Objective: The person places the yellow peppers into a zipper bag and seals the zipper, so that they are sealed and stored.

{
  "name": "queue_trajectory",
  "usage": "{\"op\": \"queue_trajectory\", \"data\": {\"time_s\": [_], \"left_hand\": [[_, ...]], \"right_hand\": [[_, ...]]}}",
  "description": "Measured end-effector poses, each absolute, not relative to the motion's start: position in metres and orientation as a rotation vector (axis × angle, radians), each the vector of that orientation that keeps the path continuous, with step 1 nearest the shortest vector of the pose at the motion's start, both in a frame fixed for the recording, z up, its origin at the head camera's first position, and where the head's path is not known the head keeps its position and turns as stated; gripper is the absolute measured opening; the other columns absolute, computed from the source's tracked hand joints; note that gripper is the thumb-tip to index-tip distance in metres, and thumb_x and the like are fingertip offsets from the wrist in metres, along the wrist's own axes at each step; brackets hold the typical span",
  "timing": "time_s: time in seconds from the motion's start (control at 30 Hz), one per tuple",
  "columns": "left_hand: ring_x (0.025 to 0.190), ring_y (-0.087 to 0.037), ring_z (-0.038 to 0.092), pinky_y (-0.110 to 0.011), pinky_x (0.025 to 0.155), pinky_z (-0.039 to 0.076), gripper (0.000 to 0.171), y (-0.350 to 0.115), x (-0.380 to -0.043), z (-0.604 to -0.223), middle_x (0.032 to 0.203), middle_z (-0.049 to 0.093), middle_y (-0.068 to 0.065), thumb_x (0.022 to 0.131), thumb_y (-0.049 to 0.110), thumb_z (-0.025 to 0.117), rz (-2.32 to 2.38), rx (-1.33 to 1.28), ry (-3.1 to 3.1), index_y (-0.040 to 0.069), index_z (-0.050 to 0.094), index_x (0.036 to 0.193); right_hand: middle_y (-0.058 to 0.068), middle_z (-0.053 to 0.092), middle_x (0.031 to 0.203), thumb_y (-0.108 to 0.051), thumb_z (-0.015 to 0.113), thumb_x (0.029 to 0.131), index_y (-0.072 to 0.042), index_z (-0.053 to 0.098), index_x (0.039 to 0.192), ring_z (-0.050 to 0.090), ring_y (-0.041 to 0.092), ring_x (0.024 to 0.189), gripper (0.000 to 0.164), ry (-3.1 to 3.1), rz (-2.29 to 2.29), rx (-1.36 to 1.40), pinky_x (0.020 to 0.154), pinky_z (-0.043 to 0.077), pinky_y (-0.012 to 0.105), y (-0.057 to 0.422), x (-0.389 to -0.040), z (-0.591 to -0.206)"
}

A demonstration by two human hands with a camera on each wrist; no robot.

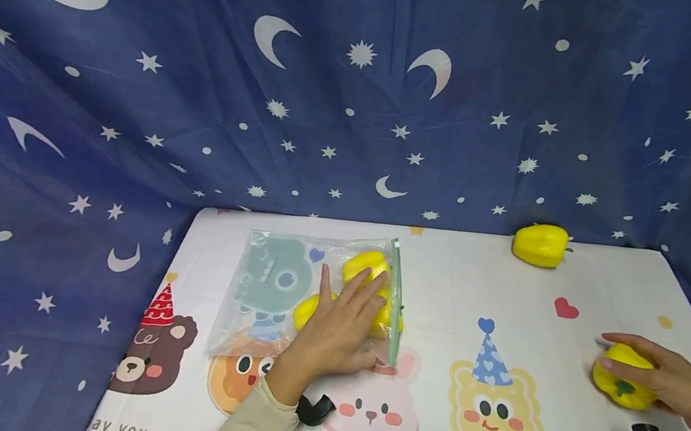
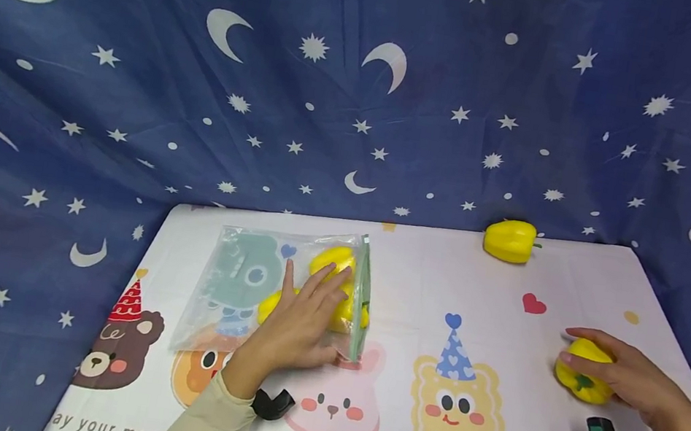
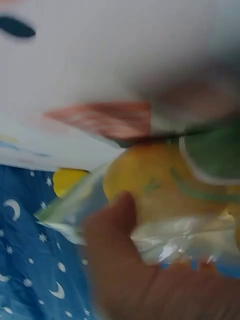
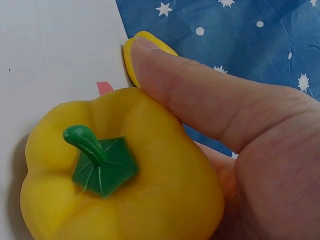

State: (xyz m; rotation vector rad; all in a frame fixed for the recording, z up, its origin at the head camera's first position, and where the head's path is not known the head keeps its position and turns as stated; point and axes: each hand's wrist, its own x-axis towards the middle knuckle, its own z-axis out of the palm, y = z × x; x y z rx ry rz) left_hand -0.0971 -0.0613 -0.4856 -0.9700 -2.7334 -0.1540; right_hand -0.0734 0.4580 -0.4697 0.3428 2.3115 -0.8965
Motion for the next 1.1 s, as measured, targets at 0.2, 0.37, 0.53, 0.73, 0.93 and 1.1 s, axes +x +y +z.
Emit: {"op": "queue_trajectory", "data": {"time_s": [0.2,0.37,0.53,0.73,0.93,1.1], "left_hand": [[0.129,-0.027,0.055,-0.066,0.112,0.036,0.049,-0.066,-0.089,-0.491,0.14,0.059,-0.007,0.088,0.018,0.064,-0.101,-0.927,-2.563,0.01,0.058,0.136],[0.139,-0.028,0.048,-0.053,0.113,0.039,0.064,-0.072,-0.089,-0.501,0.152,0.049,-0.009,0.093,0.024,0.056,-0.118,-0.877,-2.641,0.007,0.042,0.153],[0.144,-0.028,0.042,-0.049,0.109,0.038,0.081,-0.074,-0.093,-0.506,0.164,0.038,-0.006,0.092,0.047,0.055,-0.13,-0.86,-2.685,0.011,0.031,0.16],[0.15,-0.028,0.037,-0.049,0.109,0.037,0.094,-0.069,-0.092,-0.507,0.168,0.032,-0.003,0.091,0.065,0.056,-0.04,-0.825,-2.746,0.021,0.018,0.165],[0.156,-0.035,0.025,-0.055,0.119,0.03,0.096,-0.064,-0.089,-0.509,0.171,0.02,-0.011,0.093,0.066,0.056,0.037,-0.786,-2.815,0.019,0.015,0.165],[0.156,-0.036,0.024,-0.056,0.121,0.026,0.09,-0.062,-0.086,-0.51,0.171,0.019,-0.015,0.098,0.063,0.051,0.031,-0.794,-2.825,0.016,0.014,0.165]], "right_hand": [[0.042,0.021,0.145,-0.059,0.057,0.098,0.001,0.018,0.158,0.043,0.051,0.11,0.093,2.321,-0.881,0.325,0.077,0.057,0.051,0.457,-0.073,-0.469],[0.043,0.022,0.145,-0.057,0.056,0.099,0.002,0.019,0.158,0.044,0.05,0.109,0.091,2.336,-0.883,0.303,0.077,0.058,0.051,0.456,-0.073,-0.467],[0.043,0.02,0.146,-0.058,0.056,0.099,0.001,0.018,0.158,0.044,0.051,0.11,0.091,2.342,-0.886,0.308,0.078,0.057,0.054,0.456,-0.072,-0.467],[0.043,0.017,0.151,-0.058,0.057,0.099,-0.001,0.021,0.158,0.038,0.055,0.115,0.09,2.399,-0.917,0.317,0.079,0.056,0.059,0.452,-0.07,-0.473],[0.042,0.012,0.156,-0.052,0.055,0.102,-0.001,0.016,0.16,0.035,0.056,0.123,0.087,2.477,-1.058,0.283,0.084,0.056,0.059,0.437,-0.071,-0.475],[0.03,0.018,0.16,-0.046,0.053,0.105,-0.008,0.02,0.161,0.039,0.035,0.122,0.075,2.516,-1.21,0.209,0.081,0.053,0.019,0.417,-0.075,-0.478]]}}
